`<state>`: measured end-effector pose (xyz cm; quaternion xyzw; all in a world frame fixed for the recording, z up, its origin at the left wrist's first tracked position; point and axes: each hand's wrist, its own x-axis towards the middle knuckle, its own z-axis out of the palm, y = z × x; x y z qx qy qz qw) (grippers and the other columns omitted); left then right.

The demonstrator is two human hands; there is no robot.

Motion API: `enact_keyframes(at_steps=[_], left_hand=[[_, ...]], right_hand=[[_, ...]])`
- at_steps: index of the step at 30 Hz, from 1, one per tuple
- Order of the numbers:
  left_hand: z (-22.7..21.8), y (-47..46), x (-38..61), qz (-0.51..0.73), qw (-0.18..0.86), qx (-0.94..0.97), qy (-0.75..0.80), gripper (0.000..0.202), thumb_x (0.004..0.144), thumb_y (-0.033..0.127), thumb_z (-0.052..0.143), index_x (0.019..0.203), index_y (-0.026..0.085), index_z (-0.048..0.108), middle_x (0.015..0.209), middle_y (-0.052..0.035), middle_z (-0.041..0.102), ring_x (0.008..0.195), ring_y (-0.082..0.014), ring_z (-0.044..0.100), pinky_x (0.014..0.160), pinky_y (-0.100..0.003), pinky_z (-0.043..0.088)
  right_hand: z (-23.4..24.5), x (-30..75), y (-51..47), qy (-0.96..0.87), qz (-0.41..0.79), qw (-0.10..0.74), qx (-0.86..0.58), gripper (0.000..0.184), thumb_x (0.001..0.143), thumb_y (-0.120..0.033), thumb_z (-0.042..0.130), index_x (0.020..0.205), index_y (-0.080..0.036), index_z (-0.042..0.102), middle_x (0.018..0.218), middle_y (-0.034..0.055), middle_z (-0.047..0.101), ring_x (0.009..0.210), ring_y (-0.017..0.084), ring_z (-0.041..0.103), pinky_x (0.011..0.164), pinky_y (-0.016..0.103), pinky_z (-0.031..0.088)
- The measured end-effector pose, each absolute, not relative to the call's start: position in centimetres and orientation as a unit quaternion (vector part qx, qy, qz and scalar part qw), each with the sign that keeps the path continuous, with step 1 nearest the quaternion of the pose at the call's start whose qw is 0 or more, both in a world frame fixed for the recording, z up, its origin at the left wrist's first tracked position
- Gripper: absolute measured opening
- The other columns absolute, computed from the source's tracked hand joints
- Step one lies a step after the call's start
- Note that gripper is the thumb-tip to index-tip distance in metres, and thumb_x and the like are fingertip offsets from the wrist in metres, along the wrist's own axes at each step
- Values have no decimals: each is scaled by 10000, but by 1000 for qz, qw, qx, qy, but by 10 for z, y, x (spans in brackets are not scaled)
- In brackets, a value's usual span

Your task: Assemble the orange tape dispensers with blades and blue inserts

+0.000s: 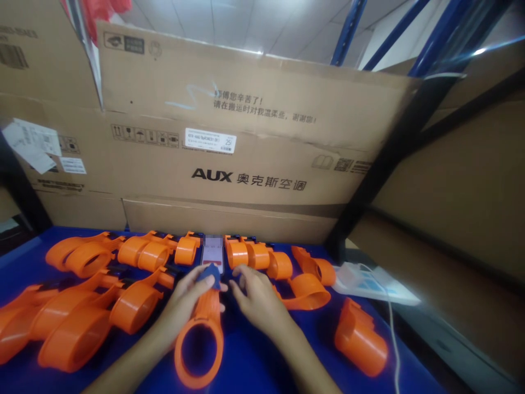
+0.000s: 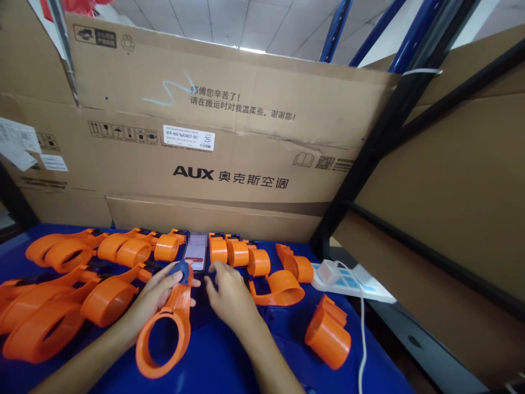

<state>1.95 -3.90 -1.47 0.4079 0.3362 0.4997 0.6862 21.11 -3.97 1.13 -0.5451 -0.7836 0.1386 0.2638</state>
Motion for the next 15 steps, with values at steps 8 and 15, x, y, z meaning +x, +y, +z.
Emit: enact_keyframes(at_steps=[8,15], left_hand=[[-8,-38,20,543,682,347,347,423,778,438,789,1071,170,642,908,-95,783,740,-268,763,645,-352,616],[-13,-35,18,572,656,355,343,454,796,417,779,1158,191,626,930,-82,787,913,-269,755,794,-332,578]], right_hand=[[-2,198,-43,-763,109,143,-621,136,907,-319,627,865,-193,657,838,75,713,787,238,670,618,281,351],[1,203,-41,-768,101,167,-610,176,891,-191,581,716,-201,588,684,46,655,645,195,619,557,278,269]])
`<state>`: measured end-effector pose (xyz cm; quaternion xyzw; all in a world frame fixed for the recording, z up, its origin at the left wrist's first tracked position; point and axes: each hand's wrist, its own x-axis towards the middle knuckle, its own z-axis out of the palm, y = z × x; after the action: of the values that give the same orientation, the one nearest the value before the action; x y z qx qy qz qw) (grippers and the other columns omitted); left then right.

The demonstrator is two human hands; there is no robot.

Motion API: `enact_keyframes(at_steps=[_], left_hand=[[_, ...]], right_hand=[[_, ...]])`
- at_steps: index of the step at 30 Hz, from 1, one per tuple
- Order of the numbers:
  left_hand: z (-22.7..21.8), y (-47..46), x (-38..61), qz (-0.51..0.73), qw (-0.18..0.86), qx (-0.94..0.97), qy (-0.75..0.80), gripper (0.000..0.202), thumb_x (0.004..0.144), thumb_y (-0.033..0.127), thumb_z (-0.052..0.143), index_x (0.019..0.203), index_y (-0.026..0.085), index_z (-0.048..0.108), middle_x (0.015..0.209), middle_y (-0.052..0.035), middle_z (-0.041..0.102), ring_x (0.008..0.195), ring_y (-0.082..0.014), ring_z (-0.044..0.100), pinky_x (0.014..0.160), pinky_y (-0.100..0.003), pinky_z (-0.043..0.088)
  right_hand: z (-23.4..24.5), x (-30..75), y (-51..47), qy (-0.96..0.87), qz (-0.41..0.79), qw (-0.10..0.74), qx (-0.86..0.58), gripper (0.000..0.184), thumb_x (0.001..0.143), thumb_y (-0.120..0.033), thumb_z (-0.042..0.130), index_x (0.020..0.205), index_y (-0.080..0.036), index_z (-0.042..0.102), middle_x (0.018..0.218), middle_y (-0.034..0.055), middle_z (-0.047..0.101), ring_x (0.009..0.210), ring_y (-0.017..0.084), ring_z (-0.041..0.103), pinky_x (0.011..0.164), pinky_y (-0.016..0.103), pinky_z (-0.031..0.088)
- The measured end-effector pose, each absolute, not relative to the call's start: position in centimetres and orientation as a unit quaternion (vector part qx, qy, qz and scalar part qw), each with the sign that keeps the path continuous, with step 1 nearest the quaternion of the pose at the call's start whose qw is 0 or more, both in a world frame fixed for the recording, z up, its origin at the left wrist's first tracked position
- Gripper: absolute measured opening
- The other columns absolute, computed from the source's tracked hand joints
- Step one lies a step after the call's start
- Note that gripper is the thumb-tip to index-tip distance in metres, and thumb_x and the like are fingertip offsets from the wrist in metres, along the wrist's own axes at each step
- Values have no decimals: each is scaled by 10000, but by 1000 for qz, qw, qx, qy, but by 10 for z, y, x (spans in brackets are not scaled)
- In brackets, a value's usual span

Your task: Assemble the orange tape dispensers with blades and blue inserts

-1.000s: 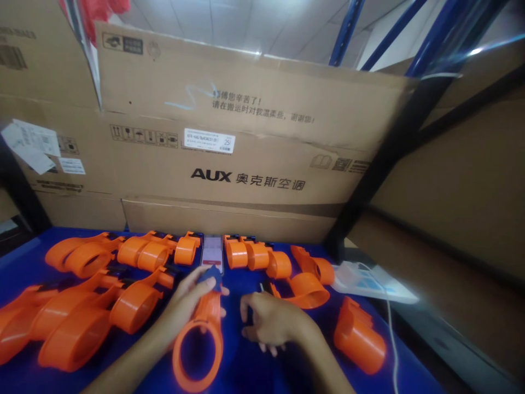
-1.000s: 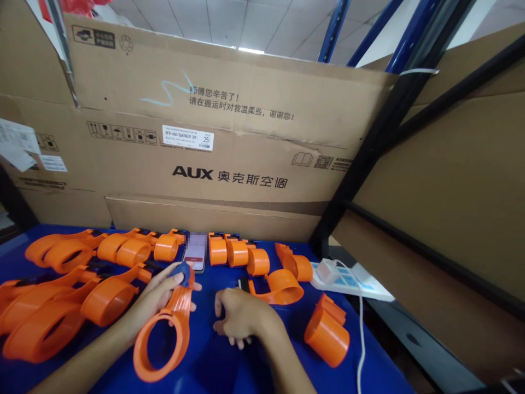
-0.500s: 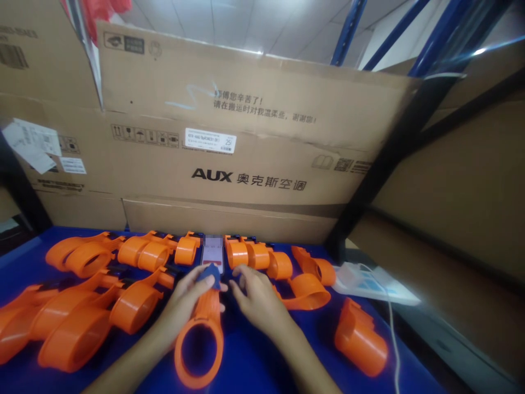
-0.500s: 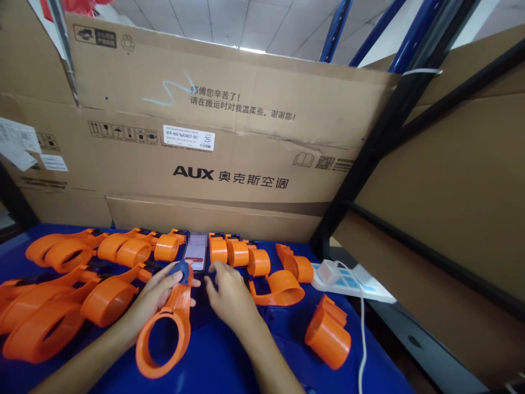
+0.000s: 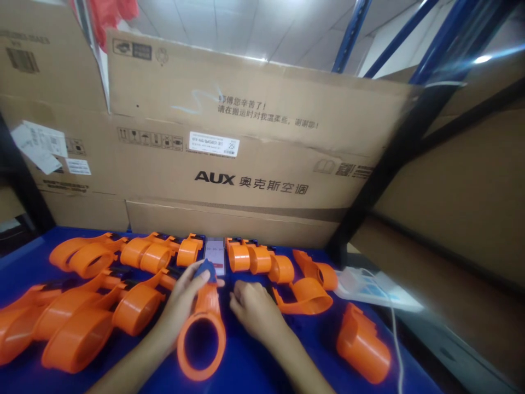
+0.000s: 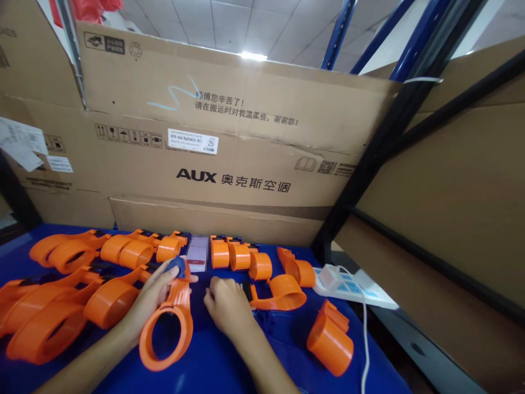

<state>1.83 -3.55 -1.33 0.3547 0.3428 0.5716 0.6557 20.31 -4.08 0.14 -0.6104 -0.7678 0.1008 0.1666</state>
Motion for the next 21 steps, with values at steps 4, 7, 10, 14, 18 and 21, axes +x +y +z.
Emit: enact_keyframes(at_steps=[4,7,10,14,18,21], left_hand=[[-14,-32,16,594,625,362,354,431,794,445,773,1114,179,660,1011,-94,785,998,-285,734,862,-333,547],[-15,-32,16,590,637,352,348,404,792,455,772,1073,188,660,993,-94,790,994,-295,734,858,-348,547],[-16,-33,17,581,659,342,333,444,764,428,802,1107,191,649,973,-99,794,979,-302,739,845,-361,552],[-13,-35,20,592,664,328,317,435,773,431,788,1103,180,657,907,-92,796,964,-299,747,838,-352,556],[-5,-41,20,563,696,340,288,487,792,432,772,1187,186,630,898,-102,799,891,-303,764,802,-368,568],[0,-46,19,556,691,369,279,435,824,399,755,1184,190,628,924,-105,803,861,-280,765,795,-346,560]], right_hand=[[7,210,-38,-766,110,207,-599,236,934,-223,530,698,-212,537,642,19,628,587,166,586,550,266,296],[7,209,-38,-762,134,241,-585,271,973,-279,476,709,-223,502,615,-2,602,559,156,576,543,251,346],[4,202,-41,-718,263,355,-538,280,970,-383,497,734,-237,457,586,-39,539,501,140,543,500,233,395],[3,192,-42,-568,441,512,-470,366,917,-600,545,846,-254,448,626,-62,518,504,135,543,473,227,459],[3,189,-42,-522,469,526,-481,398,925,-624,530,1078,-261,585,927,38,712,844,221,703,667,298,568],[-1,188,-43,-553,418,521,-498,476,937,-608,526,1221,-245,646,1287,89,675,1267,281,580,989,387,510]])
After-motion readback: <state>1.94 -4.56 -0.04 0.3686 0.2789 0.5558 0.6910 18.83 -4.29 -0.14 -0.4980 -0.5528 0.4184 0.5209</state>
